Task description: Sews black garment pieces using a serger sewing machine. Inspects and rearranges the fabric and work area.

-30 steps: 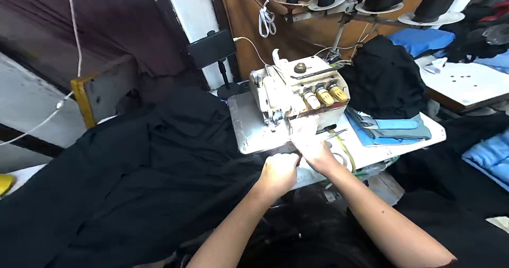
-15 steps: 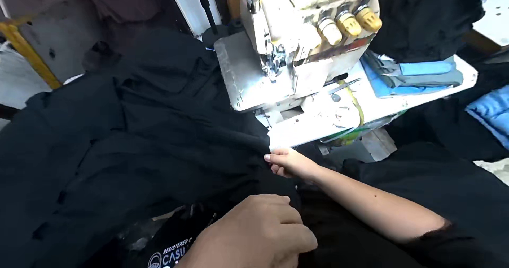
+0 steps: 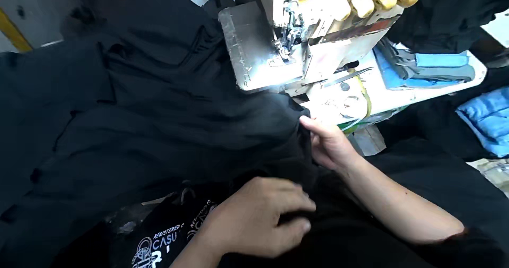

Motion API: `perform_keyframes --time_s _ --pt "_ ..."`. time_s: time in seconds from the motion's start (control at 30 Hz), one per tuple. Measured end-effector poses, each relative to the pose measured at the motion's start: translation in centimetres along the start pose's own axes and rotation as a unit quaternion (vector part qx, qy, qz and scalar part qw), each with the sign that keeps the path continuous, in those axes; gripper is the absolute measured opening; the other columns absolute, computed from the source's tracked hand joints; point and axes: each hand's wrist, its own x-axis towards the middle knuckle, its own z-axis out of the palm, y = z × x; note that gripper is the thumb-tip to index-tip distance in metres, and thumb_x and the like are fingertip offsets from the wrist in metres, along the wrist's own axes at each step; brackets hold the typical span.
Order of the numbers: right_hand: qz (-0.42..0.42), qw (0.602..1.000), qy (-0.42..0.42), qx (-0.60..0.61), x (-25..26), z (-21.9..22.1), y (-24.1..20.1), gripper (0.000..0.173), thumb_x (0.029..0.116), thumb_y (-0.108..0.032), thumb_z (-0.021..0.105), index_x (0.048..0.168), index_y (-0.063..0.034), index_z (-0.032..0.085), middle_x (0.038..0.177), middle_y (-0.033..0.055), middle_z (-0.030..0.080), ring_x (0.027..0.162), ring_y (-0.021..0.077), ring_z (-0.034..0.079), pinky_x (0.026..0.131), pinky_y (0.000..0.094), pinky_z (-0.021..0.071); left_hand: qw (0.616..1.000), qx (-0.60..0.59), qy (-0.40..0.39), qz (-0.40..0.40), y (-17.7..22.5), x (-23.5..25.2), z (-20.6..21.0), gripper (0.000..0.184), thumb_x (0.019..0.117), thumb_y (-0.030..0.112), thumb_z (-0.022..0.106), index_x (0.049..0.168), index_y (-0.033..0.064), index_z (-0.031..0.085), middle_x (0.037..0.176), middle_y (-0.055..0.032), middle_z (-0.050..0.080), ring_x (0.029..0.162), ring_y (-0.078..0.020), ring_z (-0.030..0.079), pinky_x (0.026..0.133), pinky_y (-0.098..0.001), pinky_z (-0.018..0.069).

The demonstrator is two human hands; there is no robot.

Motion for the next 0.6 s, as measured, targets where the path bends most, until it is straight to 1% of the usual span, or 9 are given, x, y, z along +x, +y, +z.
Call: perform_keyframes --time_s 0.1,0.17,0.23,0.33,0.4,0.47,0.53,0.57,0.6 --pt "-0.085 0.992 0.021 -0.096 -0.1 -0.1 -0.5 0.020 0.1005 -0.012 0.049 0.095 -0.0165 0.068 0.082 -0.0036 0.073 0.075 0.0034 0.070 0.071 0.0239 0.0598 0.977 0.018 0.204 -0.056 -2.3 1.2 1.3 0.030 0.1009 0.021 0.056 0.107 -0.0026 0.073 0.115 -0.0144 0.073 0.116 -0.0141 0.067 0.101 -0.0280 0.0538" --pt "-0.163 0.966 -0.013 -0.201 -0.6 -0.1 -0.5 0.013 0.0991 -0.015 0.057 0.105 -0.0185 0.067 0.091 -0.0079 0.072 0.083 0.0018 0.069 0.076 0.0234 0.0595 0.954 0.017 0.270 -0.131 -3.7 2.0 2.2 0.039 0.0987 0.028 0.060 0.124 -0.0016 0.067 0.125 -0.0144 0.066 0.119 -0.0158 0.064 0.098 -0.0335 0.0557" --pt "-0.255 0.915 -0.089 -0.299 -1.1 0.3 -0.9 0.013 0.1037 -0.024 0.056 0.110 -0.0167 0.064 0.098 -0.0112 0.068 0.091 -0.0024 0.065 0.080 0.0205 0.0577 0.936 0.031 0.289 -0.197 -5.0 2.5 2.9 0.053 0.0965 0.034 0.065 0.136 -0.0001 0.059 0.129 -0.0167 0.062 0.115 -0.0201 0.064 0.092 -0.0387 0.0572" --pt "-0.313 0.852 -0.192 -0.373 -1.6 1.4 -1.2 0.020 0.1069 -0.025 0.052 0.098 -0.0076 0.057 0.090 -0.0061 0.060 0.089 -0.0084 0.058 0.081 0.0118 0.0510 0.925 0.073 0.299 -0.223 -6.3 2.9 3.1 0.048 0.0907 0.025 0.068 0.130 -0.0009 0.057 0.119 -0.0162 0.063 0.103 -0.0207 0.064 0.084 -0.0366 0.0559" --pt "-0.338 0.809 -0.240 -0.418 -1.5 1.7 -1.1 0.027 0.1067 -0.021 0.051 0.090 -0.0007 0.055 0.080 0.0033 0.056 0.079 -0.0022 0.056 0.075 0.0115 0.0468 0.922 0.085 0.291 -0.241 -6.7 3.0 2.8 0.045 0.0860 0.013 0.068 0.126 -0.0023 0.058 0.115 -0.0175 0.064 0.098 -0.0239 0.065 0.081 -0.0403 0.0554" --pt "-0.360 0.759 -0.280 -0.465 -1.4 2.1 -1.4 0.031 0.1081 -0.023 0.049 0.087 -0.0014 0.055 0.075 0.0086 0.053 0.072 0.0075 0.054 0.068 0.0157 0.0447 0.916 0.123 0.277 -0.264 -6.9 3.1 2.2 0.051 0.0796 0.003 0.073 0.128 -0.0030 0.056 0.112 -0.0203 0.065 0.093 -0.0300 0.067 0.077 -0.0469 0.0569" --pt "-0.379 0.727 -0.295 -0.491 -1.3 2.2 -2.0 0.030 0.1087 -0.023 0.047 0.087 -0.0034 0.056 0.073 0.0091 0.052 0.068 0.0120 0.053 0.063 0.0187 0.0432 0.906 0.174 0.255 -0.289 -6.3 3.0 0.9 0.056 0.0791 -0.003 0.074 0.133 -0.0017 0.057 0.111 -0.0228 0.067 0.088 -0.0359 0.070 0.072 -0.0526 0.0576" --pt "-0.385 0.726 -0.268 -0.503 -1.1 1.7 -2.6 0.029 0.1081 -0.022 0.049 0.087 -0.0033 0.057 0.072 0.0075 0.052 0.067 0.0097 0.052 0.062 0.0174 0.0429 0.899 0.200 0.254 -0.296 -5.6 2.5 -0.3 0.052 0.0814 -0.004 0.072 0.132 0.0000 0.062 0.111 -0.0228 0.068 0.089 -0.0373 0.070 0.071 -0.0541 0.0576" --pt "-0.386 0.727 -0.214 -0.525 -0.7 0.9 -3.2 0.026 0.1066 -0.021 0.052 0.089 -0.0033 0.060 0.074 0.0047 0.054 0.068 0.0038 0.053 0.063 0.0135 0.0447 0.894 0.220 0.263 -0.290 -4.9 1.6 -1.8 0.046 0.0829 -0.006 0.069 0.129 0.0003 0.066 0.116 -0.0222 0.069 0.098 -0.0373 0.070 0.079 -0.0551 0.0574"
